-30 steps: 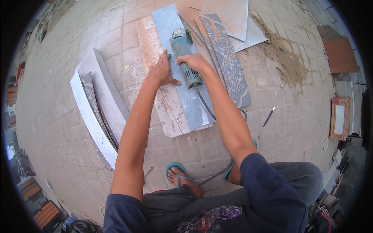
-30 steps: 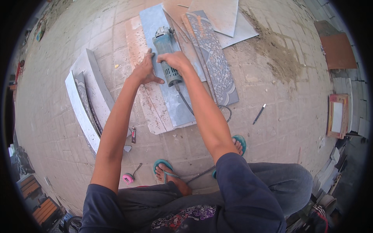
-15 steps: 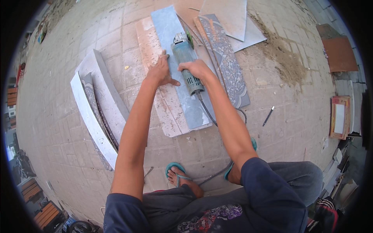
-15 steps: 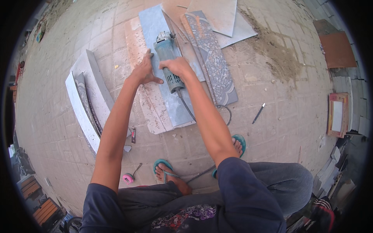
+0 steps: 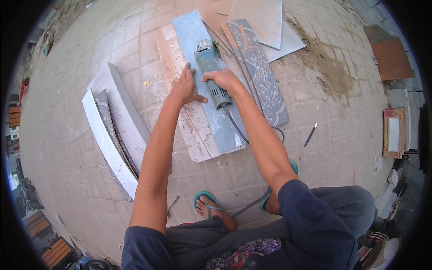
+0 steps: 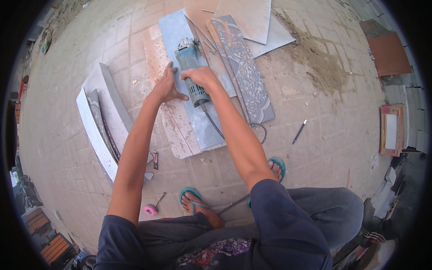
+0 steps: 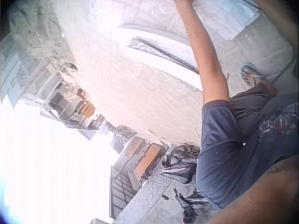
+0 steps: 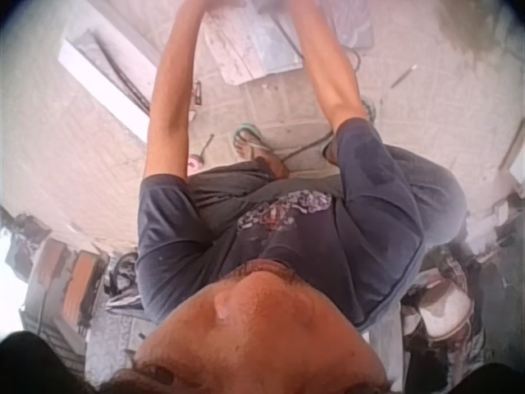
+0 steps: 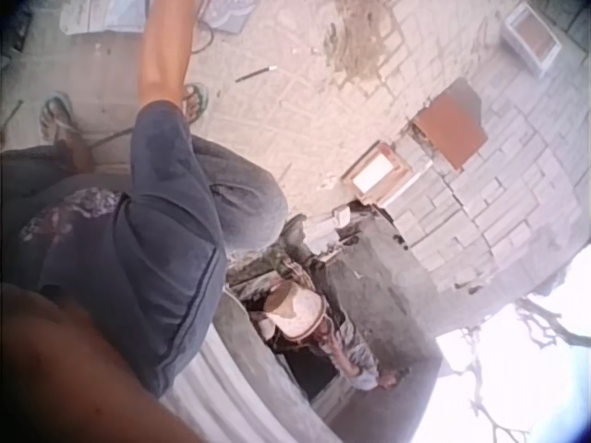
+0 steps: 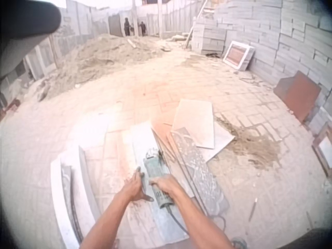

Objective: The person uses an angle grinder to cut a long strip from a ceramic tile while sitting on the floor. After cutting, they carry the tile piece into a room and place it on a countertop where another person is working.

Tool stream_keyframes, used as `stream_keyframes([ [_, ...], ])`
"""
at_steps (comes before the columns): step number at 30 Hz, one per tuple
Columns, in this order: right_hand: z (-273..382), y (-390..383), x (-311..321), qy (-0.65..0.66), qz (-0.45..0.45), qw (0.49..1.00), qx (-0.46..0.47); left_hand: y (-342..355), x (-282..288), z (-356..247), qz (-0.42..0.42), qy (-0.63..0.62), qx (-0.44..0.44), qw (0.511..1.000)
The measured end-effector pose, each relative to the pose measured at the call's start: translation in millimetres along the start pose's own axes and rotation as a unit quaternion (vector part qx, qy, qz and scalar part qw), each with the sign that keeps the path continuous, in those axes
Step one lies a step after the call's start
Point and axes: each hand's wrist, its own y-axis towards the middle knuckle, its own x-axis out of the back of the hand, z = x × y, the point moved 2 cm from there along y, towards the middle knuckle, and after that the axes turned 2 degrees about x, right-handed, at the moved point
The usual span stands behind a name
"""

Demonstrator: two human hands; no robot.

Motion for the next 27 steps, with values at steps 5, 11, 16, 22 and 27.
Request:
stream_keyframes([
  [5, -4.0, -9.9, 2.7, -0.002, 0.001, 1.000, 0.001, -1.1, 2.1, -6.9, 0.003, 0.008, -0.001, 1.000],
  [11, -0.7, -24.5, 4.9, -0.002, 0.006, 1.000, -0.011, -2.7, 5.2, -9.3, 0.004, -0.001, 0.012, 1.000],
  [16, 1.8, -35.6, 5.4, 0.003, 0.011, 1.000, -0.005, -4.1, 6.4, -10.5, 0.000, 0.008, 0.020, 1.000],
  [22, -7.8, -34.5, 4.9, 0.015, 0.002, 1.000, 0.001, -5.0, 7.9, -12.1, 0.000, -0.014, 0.009, 1.000],
  [27, -17.4, -30.4, 5.2, 0.012, 0.008, 1.000, 0.015, -6.0, 10.9, -15.7, -0.001, -0.025, 0.012, 1.000],
])
